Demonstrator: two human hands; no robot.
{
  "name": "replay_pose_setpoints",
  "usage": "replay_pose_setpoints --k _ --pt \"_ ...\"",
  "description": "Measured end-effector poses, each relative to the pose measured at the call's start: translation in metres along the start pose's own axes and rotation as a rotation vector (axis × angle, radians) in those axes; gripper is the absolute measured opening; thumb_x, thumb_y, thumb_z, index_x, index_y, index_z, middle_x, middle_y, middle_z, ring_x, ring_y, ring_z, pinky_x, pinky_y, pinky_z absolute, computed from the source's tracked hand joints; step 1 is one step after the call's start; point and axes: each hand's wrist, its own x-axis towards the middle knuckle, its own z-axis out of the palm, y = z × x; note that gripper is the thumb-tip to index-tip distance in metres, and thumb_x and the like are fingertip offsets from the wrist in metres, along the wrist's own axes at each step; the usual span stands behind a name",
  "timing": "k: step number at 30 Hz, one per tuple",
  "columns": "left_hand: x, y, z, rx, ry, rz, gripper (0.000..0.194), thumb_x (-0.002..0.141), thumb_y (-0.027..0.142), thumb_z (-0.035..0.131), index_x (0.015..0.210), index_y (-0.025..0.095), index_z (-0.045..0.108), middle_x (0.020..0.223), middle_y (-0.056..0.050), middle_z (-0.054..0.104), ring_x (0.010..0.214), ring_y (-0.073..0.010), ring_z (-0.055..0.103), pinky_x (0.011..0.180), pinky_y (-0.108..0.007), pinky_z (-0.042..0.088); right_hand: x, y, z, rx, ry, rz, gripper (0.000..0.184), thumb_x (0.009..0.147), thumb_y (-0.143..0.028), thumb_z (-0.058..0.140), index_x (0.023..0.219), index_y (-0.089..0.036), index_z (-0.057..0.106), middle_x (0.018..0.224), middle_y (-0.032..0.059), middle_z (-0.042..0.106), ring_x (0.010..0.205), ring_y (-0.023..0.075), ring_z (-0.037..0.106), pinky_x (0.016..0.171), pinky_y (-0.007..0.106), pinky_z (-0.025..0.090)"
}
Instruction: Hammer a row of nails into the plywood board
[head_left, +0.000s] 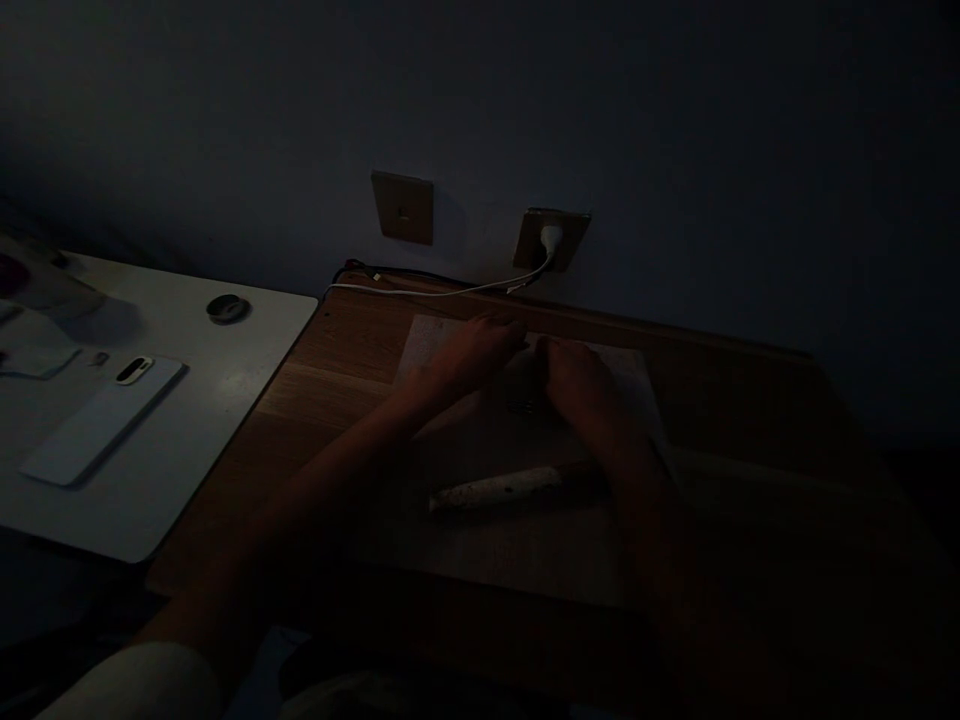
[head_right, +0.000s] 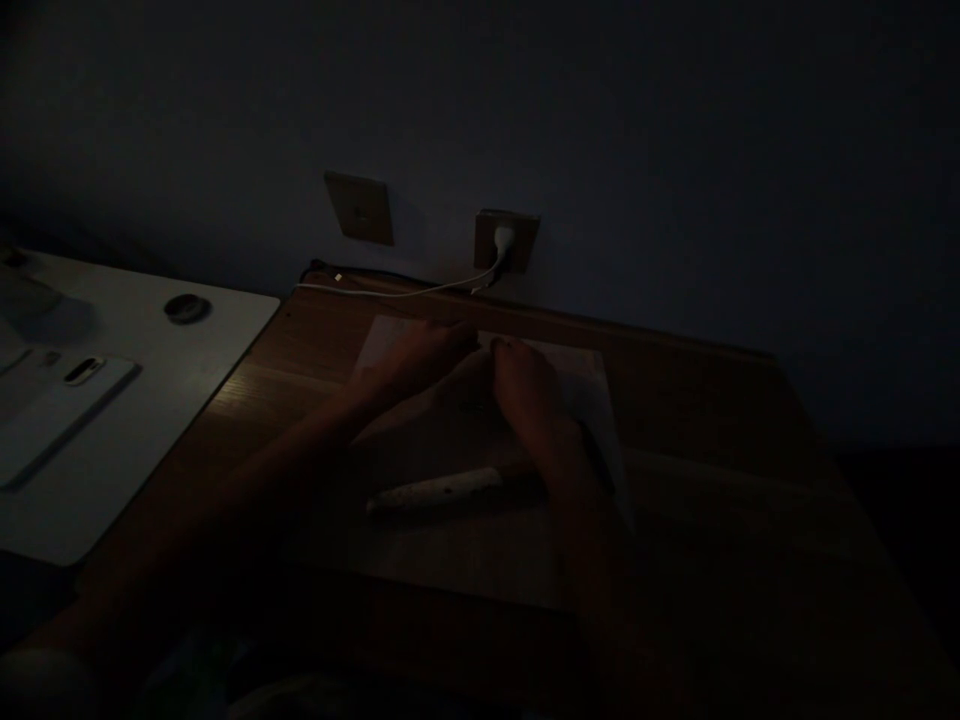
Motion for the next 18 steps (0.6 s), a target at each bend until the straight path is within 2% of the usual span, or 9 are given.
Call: replay_pose_setpoints --k 2,4,7,11,15,18 --pt "0.001 0.0 -0.005 -0.1 0.023 -0.022 0.026 0.101 0.012 0.052 0.11 0.01 0.076 0.103 -0.014 0.078 0.093 -0.0214 0.072 0.083 -0.03 0.052 0.0 0.0 0.0 0.007 -0.002 -0.01 0.035 0.104 -0.008 0.041 0.111 -0.017 0.074 0.117 0.0191 0.078 0.104 0.03 0.074 0.081 0.035 0.049" --pt "0.001 -0.004 -0.009 -0.195 -0.009 -0.006 0.025 0.095 0.008 0.054 0.104 0.011 0.077 0.095 -0.01 0.078 0.085 -0.0183 0.07 0.079 -0.028 0.05 0.001 0.0 0.001 0.02 0.0 -0.026 0.032 0.103 -0.007 0.044 0.109 -0.017 0.074 0.117 0.0184 0.077 0.107 0.0302 0.073 0.084 0.035 0.049" --pt "-0.001 -0.009 -0.012 -0.289 -0.123 0.06 0.024 0.086 0.004 0.059 0.098 0.013 0.077 0.09 -0.006 0.077 0.079 -0.0159 0.068 0.073 -0.025 0.048 0.004 0.001 0.0 0.041 0.011 -0.04 0.028 0.099 -0.007 0.049 0.109 -0.017 0.073 0.119 0.0165 0.077 0.111 0.0297 0.072 0.088 0.034 0.049" --pt "-0.003 -0.011 -0.01 -0.345 -0.291 0.126 0.023 0.082 0.001 0.06 0.091 0.016 0.075 0.085 -0.001 0.077 0.075 -0.0135 0.068 0.071 -0.023 0.046 0.006 0.006 -0.009 0.138 0.001 -0.057 0.02 0.094 -0.009 0.059 0.106 -0.017 0.073 0.11 0.0133 0.079 0.102 0.0271 0.073 0.087 0.033 0.049" --pt "-0.004 -0.008 -0.009 -0.321 -0.351 0.142 0.023 0.081 -0.001 0.06 0.086 0.016 0.075 0.085 0.0 0.078 0.075 -0.0131 0.068 0.071 -0.023 0.045 0.003 0.017 -0.021 0.257 -0.133 -0.186 0.024 0.087 -0.007 0.064 0.105 -0.018 0.075 0.106 0.009 0.081 0.097 0.0238 0.074 0.084 0.03 0.049" --pt "-0.004 -0.007 -0.013 -0.277 -0.372 0.12 0.021 0.081 0.001 0.061 0.087 0.015 0.075 0.085 -0.002 0.077 0.076 -0.0139 0.069 0.069 -0.023 0.044 0.0 0.023 -0.027 0.245 -0.236 -0.234 0.025 0.086 -0.007 0.065 0.106 -0.018 0.076 0.106 0.0086 0.081 0.097 0.0238 0.074 0.081 0.029 0.048"
